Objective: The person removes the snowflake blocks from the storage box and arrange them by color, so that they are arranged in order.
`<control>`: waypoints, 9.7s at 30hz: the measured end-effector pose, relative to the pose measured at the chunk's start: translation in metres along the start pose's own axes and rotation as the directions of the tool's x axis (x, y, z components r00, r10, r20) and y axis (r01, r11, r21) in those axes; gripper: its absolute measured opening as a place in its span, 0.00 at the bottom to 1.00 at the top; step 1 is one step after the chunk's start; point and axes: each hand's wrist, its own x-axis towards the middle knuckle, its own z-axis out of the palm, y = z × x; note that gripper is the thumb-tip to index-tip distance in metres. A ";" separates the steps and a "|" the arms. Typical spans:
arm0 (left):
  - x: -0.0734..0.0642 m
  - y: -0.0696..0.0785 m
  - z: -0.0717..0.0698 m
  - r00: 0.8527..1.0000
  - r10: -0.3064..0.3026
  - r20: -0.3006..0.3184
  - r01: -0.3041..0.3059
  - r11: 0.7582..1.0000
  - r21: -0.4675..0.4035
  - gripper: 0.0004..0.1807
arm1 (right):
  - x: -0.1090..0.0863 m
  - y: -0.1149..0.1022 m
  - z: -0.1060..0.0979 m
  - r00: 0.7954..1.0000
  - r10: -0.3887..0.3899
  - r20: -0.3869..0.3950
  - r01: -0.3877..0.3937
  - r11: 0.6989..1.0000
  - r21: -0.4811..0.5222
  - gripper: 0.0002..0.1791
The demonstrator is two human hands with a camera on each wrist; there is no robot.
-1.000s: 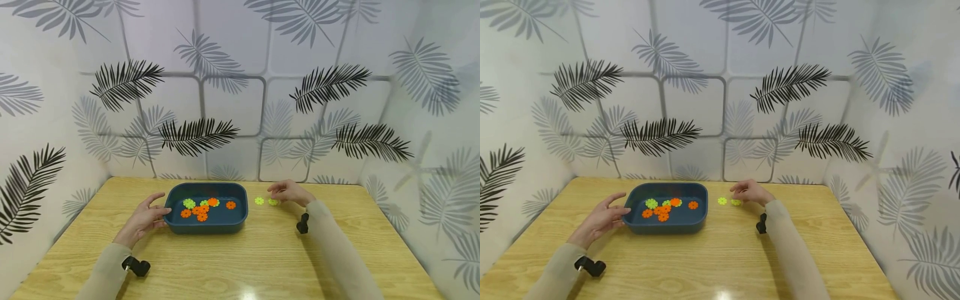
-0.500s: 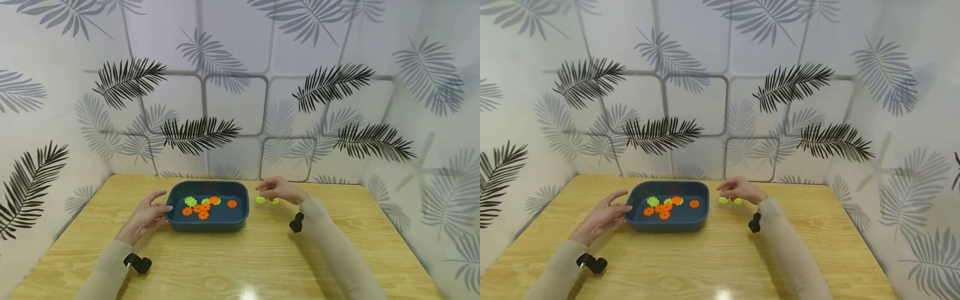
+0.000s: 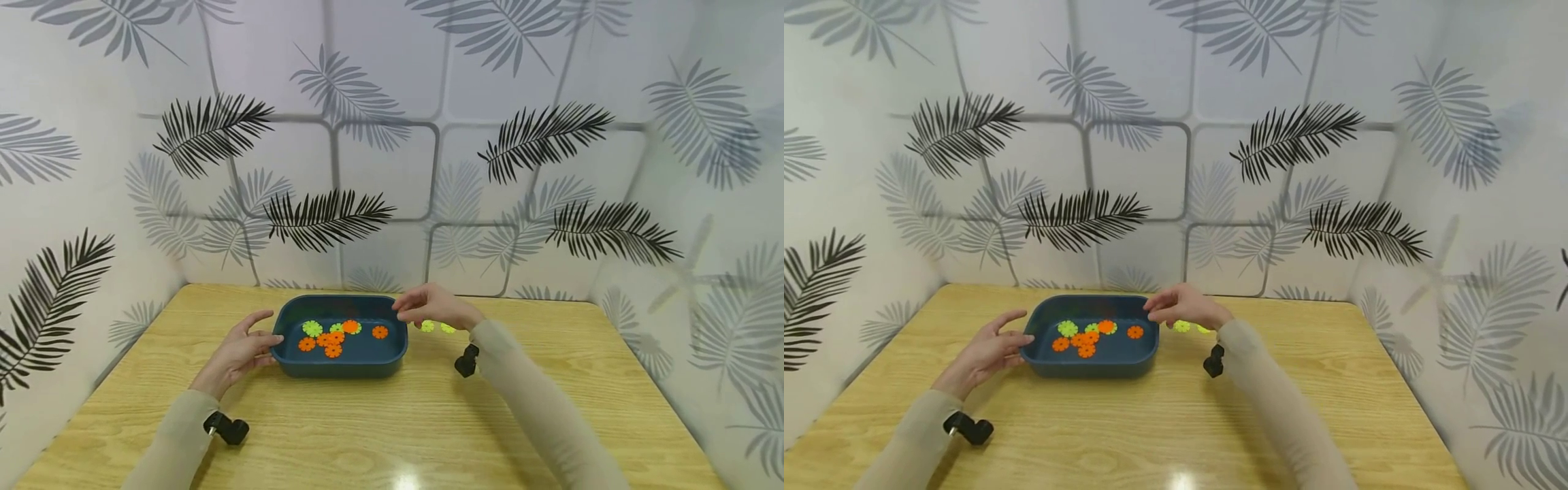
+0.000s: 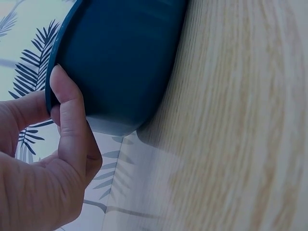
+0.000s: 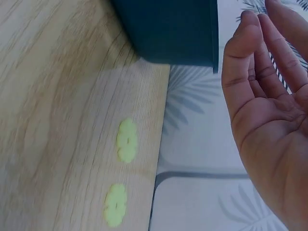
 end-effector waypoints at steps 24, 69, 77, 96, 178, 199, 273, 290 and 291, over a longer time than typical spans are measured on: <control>0.000 -0.001 0.001 1.000 -0.007 -0.009 0.007 1.000 -0.013 0.44 | 0.065 -0.025 0.043 0.976 0.156 0.149 -0.123 0.970 -0.211 0.14; 0.003 0.000 0.000 0.999 -0.039 -0.027 0.039 0.999 -0.021 0.43 | 0.090 -0.010 0.067 0.977 0.171 0.128 -0.101 0.898 -0.429 0.18; 0.001 0.002 0.000 1.000 -0.021 -0.015 0.020 1.000 -0.021 0.43 | 0.090 -0.009 0.069 0.974 0.172 0.150 -0.102 0.915 -0.389 0.12; 0.002 0.000 -0.001 0.999 -0.034 -0.029 0.033 0.999 -0.026 0.42 | 0.095 -0.005 0.075 0.975 0.159 0.154 -0.050 0.837 -0.545 0.15; 0.002 0.001 0.002 0.999 -0.020 -0.035 0.021 1.000 0.018 0.46 | 0.031 -0.020 0.034 0.999 -0.047 0.002 0.046 0.966 -0.253 0.22; 0.000 0.002 0.002 0.999 -0.031 -0.008 0.031 0.999 -0.019 0.39 | 0.001 -0.016 0.009 0.997 -0.023 -0.077 0.006 0.976 -0.216 0.23; 0.001 0.001 0.001 0.999 -0.023 -0.022 0.024 1.000 0.013 0.38 | -0.095 0.082 -0.067 0.950 0.196 -0.242 -0.238 0.958 -0.158 0.24; -0.001 0.004 0.000 1.000 -0.021 -0.018 0.021 1.000 0.008 0.38 | -0.078 0.079 -0.067 0.961 0.162 -0.226 -0.230 0.918 -0.322 0.20; -0.001 0.004 0.000 1.000 -0.022 -0.019 0.023 1.000 0.007 0.38 | -0.078 0.078 -0.067 0.960 0.162 -0.227 -0.232 0.915 -0.329 0.19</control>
